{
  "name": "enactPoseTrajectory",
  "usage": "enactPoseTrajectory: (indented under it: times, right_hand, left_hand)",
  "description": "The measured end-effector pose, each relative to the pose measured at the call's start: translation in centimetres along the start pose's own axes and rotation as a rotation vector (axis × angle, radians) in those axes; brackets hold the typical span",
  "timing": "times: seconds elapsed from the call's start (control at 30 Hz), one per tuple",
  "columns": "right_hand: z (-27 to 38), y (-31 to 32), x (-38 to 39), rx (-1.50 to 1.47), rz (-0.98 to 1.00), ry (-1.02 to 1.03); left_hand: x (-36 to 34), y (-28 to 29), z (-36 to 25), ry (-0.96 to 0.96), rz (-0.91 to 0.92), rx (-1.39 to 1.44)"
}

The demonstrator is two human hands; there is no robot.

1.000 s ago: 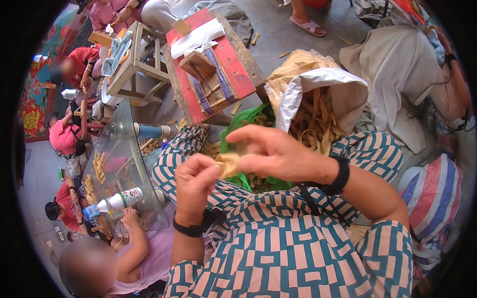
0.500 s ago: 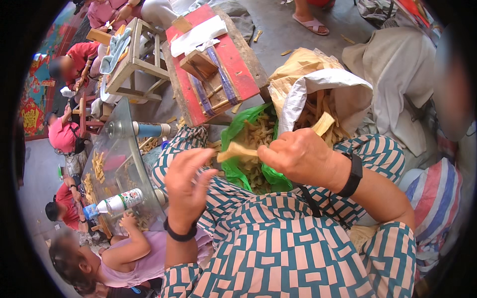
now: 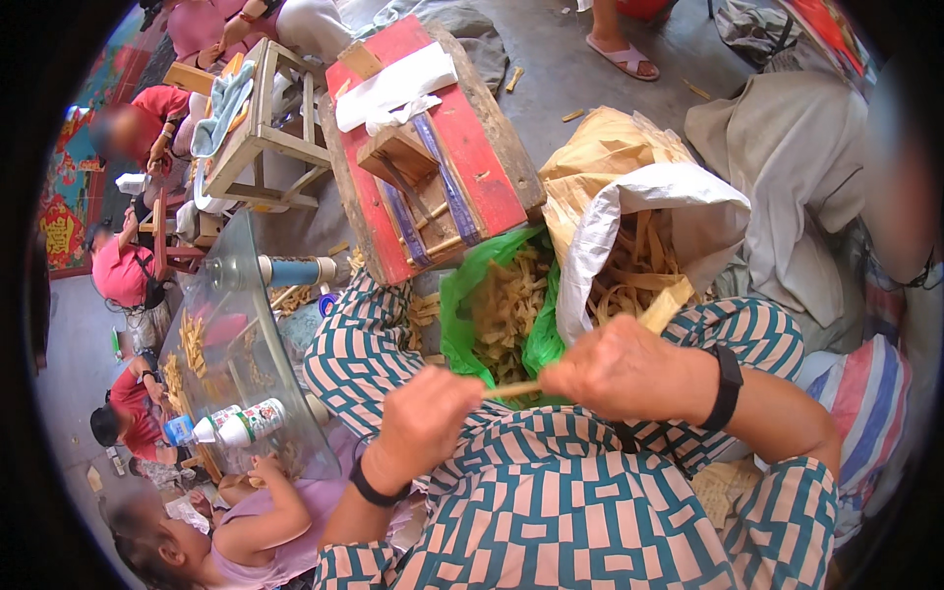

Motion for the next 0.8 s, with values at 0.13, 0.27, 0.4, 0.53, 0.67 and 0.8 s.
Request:
enactPoseTrajectory:
  times: [0.13,0.27,0.4,0.53,0.67,0.8]
  right_hand:
    - [-4.0,1.3,-4.7,0.198,-0.371,-0.088]
    - [-8.0,3.9,-10.4,0.273,-0.658,-0.121]
    - [-10.6,3.2,-13.2,0.313,-0.696,-0.137]
    - [-12.2,1.4,-11.1,0.327,-0.539,-0.269]
    - [-10.9,2.0,-7.7,0.175,-0.561,-0.282]
    - [-5.7,2.0,-6.3,0.313,-0.546,-0.033]
  left_hand:
    - [-4.6,4.0,3.5,0.207,-0.224,0.196]
    - [-8.9,8.0,6.7,0.285,-0.428,0.28]
    - [-11.3,8.7,9.5,0.298,-0.5,0.369]
    - [-9.6,7.7,10.3,0.331,-0.454,0.229]
    - [-6.9,7.6,6.9,0.338,-0.342,0.267]
    - [-4.9,6.9,3.0,0.259,-0.581,0.207]
Point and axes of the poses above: each hand's wrist, its own x-axis away from the middle knuckle, its own y-axis out of the back of the hand, z = x × y, the point moved 3 cm from there along -x, towards the middle knuckle, and after that the axes turned 11 degrees about x, right-handed, at the moved point
